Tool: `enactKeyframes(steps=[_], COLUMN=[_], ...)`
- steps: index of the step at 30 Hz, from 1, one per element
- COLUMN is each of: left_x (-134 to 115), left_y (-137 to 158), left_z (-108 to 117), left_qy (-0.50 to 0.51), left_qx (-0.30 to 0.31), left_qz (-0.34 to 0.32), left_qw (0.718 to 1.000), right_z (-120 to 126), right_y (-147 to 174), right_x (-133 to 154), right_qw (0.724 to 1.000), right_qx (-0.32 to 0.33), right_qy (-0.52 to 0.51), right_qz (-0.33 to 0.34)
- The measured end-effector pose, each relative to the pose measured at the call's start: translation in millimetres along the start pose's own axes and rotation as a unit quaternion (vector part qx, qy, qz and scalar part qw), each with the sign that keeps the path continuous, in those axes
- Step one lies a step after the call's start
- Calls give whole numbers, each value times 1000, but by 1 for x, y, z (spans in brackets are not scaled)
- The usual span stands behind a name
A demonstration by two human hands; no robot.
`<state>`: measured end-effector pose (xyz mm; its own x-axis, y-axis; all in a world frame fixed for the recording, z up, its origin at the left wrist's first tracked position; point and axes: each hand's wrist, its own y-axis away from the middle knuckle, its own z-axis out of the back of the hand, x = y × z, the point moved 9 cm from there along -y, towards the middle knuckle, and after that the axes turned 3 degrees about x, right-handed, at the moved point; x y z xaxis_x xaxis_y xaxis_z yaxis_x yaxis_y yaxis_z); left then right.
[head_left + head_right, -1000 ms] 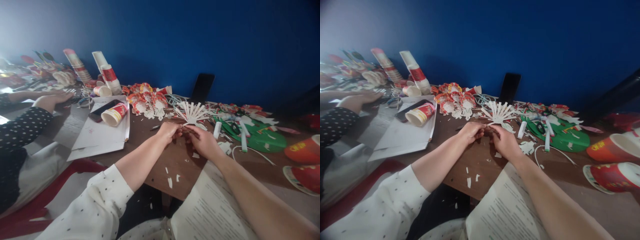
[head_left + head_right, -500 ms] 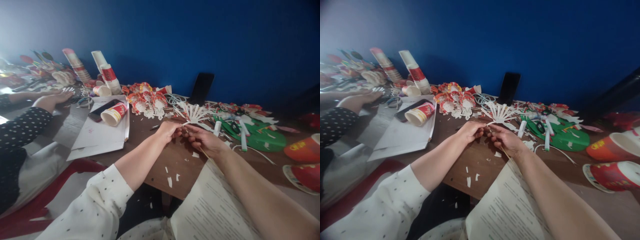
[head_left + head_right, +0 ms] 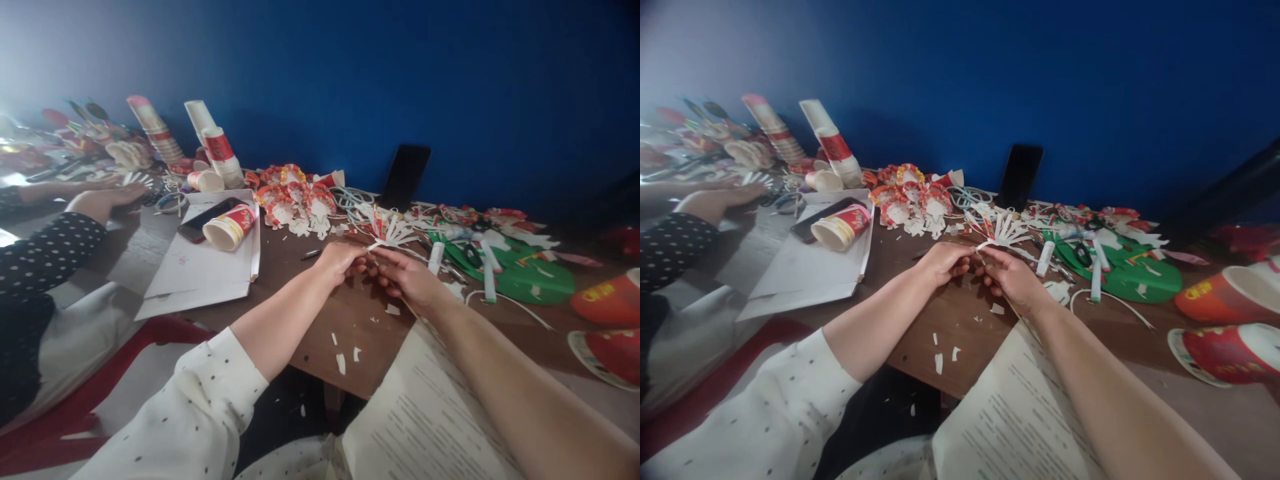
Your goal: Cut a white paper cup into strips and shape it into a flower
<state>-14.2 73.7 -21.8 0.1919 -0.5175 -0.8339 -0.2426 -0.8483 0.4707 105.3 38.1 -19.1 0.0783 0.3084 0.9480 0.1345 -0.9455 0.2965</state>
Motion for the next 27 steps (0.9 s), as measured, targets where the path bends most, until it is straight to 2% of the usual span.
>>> enactKeyframes(steps=[14, 27], left_x=[1, -1], left_y=[0, -1], left_z=[-3, -2], left_qy=[17, 21], left_qx=[14, 10], left_qz=[-4, -12], left_qw=[1000, 1000], right_z=[2, 1], right_y=[-1, -3], right_x=[1, 1], right_qw=[996, 993], right_qx=[-3, 2], right_qy=[74, 95], right_qz=[43, 63])
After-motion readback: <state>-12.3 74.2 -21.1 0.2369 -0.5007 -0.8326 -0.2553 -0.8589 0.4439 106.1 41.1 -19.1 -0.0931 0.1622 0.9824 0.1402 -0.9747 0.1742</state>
